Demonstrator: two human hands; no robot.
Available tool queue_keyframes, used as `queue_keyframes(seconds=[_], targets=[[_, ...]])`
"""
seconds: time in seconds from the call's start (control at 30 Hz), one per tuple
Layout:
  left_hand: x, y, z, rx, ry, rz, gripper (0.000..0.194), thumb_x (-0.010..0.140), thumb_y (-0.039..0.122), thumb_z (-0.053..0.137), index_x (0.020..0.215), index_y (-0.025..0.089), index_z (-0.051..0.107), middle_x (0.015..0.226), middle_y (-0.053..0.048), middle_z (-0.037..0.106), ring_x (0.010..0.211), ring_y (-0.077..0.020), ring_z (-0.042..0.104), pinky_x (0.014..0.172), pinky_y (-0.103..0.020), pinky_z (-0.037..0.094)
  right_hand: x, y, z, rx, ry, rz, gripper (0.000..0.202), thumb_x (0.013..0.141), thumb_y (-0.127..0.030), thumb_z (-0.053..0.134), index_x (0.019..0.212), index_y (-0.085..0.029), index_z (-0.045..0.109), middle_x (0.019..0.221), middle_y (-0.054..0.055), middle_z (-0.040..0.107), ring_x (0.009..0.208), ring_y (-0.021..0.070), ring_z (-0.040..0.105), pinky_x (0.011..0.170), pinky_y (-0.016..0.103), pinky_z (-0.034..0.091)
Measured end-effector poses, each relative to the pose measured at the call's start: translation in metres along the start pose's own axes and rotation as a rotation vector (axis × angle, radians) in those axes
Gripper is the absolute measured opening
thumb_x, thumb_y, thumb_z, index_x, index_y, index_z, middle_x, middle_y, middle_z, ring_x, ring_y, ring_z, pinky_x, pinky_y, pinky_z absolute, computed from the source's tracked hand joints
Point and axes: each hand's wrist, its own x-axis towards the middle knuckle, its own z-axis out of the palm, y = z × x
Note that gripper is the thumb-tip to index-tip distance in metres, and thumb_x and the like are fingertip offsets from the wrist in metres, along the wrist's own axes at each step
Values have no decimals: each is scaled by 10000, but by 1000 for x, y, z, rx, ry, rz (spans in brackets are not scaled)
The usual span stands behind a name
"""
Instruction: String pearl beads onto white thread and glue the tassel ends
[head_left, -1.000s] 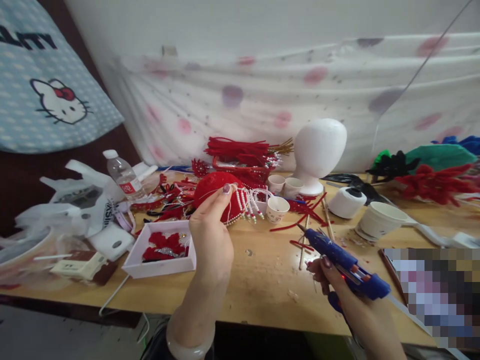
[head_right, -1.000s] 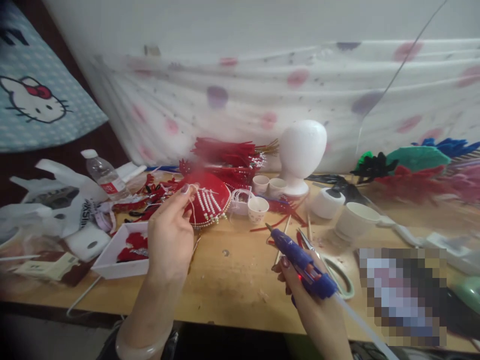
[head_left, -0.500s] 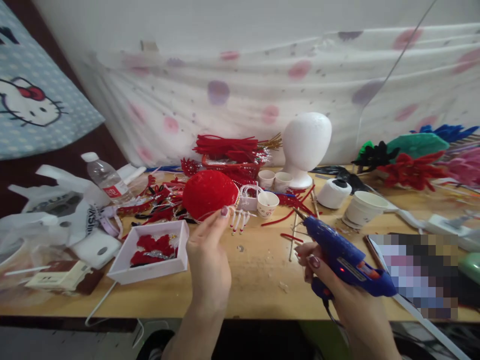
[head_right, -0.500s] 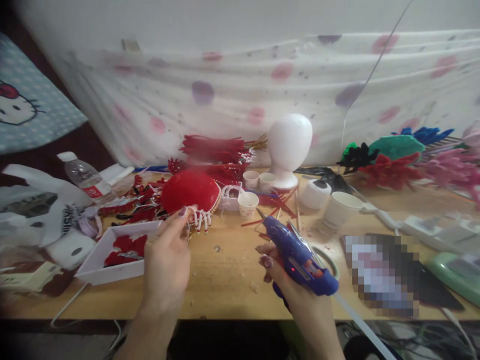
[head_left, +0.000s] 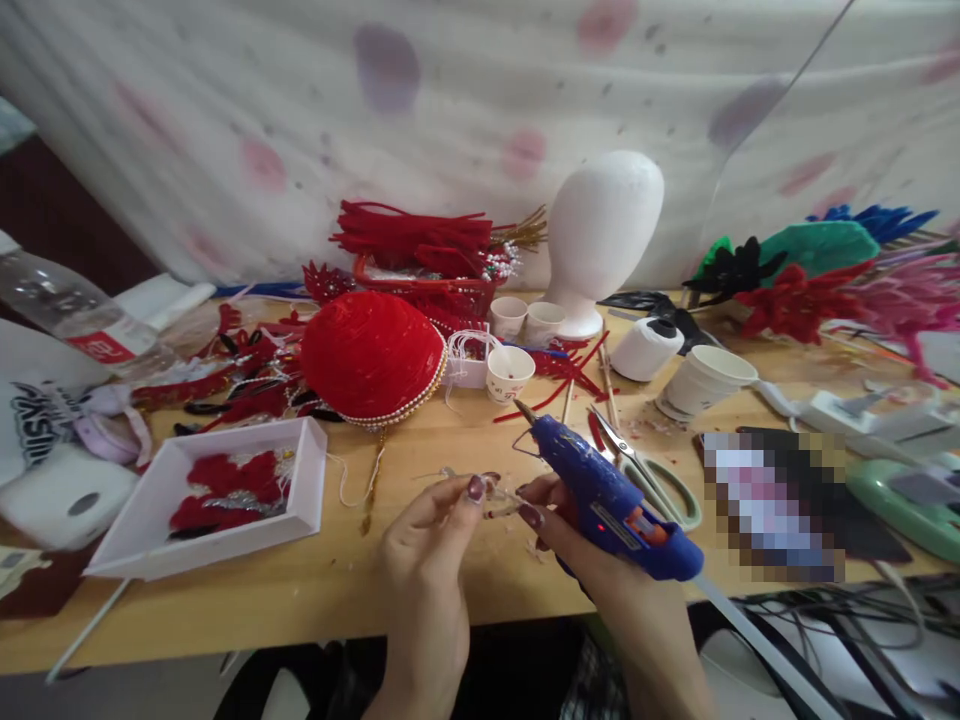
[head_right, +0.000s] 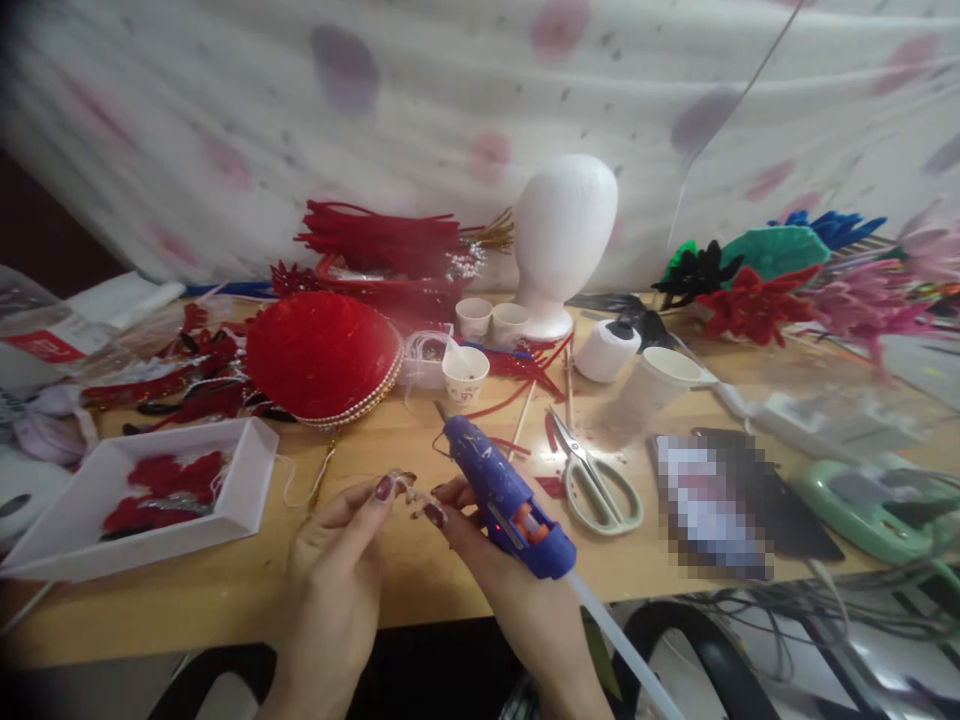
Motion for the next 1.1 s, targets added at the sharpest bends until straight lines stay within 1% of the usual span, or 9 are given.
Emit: queue_keyframes(seconds=[0.1, 0.23, 0.37, 0.53, 0.7, 0.77, 0.87, 1.0, 1.1], targets=[[3, -3, -2, 36, -27, 26, 26, 731, 209, 782, 717, 218, 803, 796, -13, 812, 813, -152, 728, 824, -251, 523, 4, 5, -2, -5, -72, 2, 169, 771, -328, 774, 707, -215, 665, 740, -7, 678, 606, 132, 609, 583, 256, 531], [13, -1, -10, 139, -94, 192, 88, 745, 175, 751, 666, 209, 770, 913, -44, 796, 989, -200, 715, 867, -274, 532, 4, 11, -3, -23, -24, -17, 165, 777, -313, 772, 727, -214, 650, 746, 4, 681, 591, 143, 621, 592, 286, 545], [21, 6, -20, 260, -191, 300, 116, 742, 140, 745, 650, 205, 773, 794, -41, 751, 845, -188, 710, 782, -271, 565, 2, 18, -4, -43, -22, -26, 172, 792, -331, 753, 733, -213, 643, 732, 9, 679, 572, 143, 608, 563, 286, 539], [30, 8, -30, 306, -219, 291, 144, 729, 115, 760, 617, 205, 771, 832, -55, 763, 867, -191, 723, 707, -227, 589, 3, 21, -9, -67, -83, 6, 176, 800, -338, 738, 722, -210, 644, 717, 3, 666, 564, 132, 588, 526, 261, 510], [37, 2, -38, 277, -314, 244, 151, 723, 96, 771, 637, 219, 788, 748, -28, 766, 755, -144, 732, 639, -169, 573, 3, 24, -8, -60, -134, 20, 193, 809, -357, 732, 720, -211, 644, 748, -4, 659, 569, 117, 586, 530, 245, 511], [37, 0, -38, 254, -287, 230, 144, 704, 94, 781, 618, 208, 775, 735, -22, 761, 714, -129, 722, 629, -160, 566, 2, 25, -7, -56, -149, 34, 190, 811, -358, 737, 728, -211, 651, 756, -5, 662, 550, 110, 587, 519, 241, 515], [35, 1, -37, 212, -177, 207, 148, 673, 92, 793, 580, 194, 741, 740, -15, 751, 701, -115, 704, 630, -151, 550, -1, 29, -13, -49, -171, -20, 169, 836, -366, 740, 784, -217, 680, 753, 3, 682, 538, 124, 616, 520, 251, 541], [38, 2, -38, 147, -102, 200, 145, 647, 112, 804, 555, 191, 724, 720, -18, 745, 688, -126, 703, 613, -171, 557, -5, 33, -31, -48, -183, -267, 252, 955, -446, 609, 864, -232, 706, 795, 34, 705, 647, 176, 676, 638, 309, 577], [41, 2, -40, 101, -40, 204, 146, 629, 135, 832, 548, 192, 725, 710, -18, 745, 666, -124, 700, 577, -164, 549, -9, 30, -41, -97, -213, -453, 360, 948, -559, 574, 829, -241, 692, 768, 37, 675, 740, 218, 671, 695, 345, 548]])
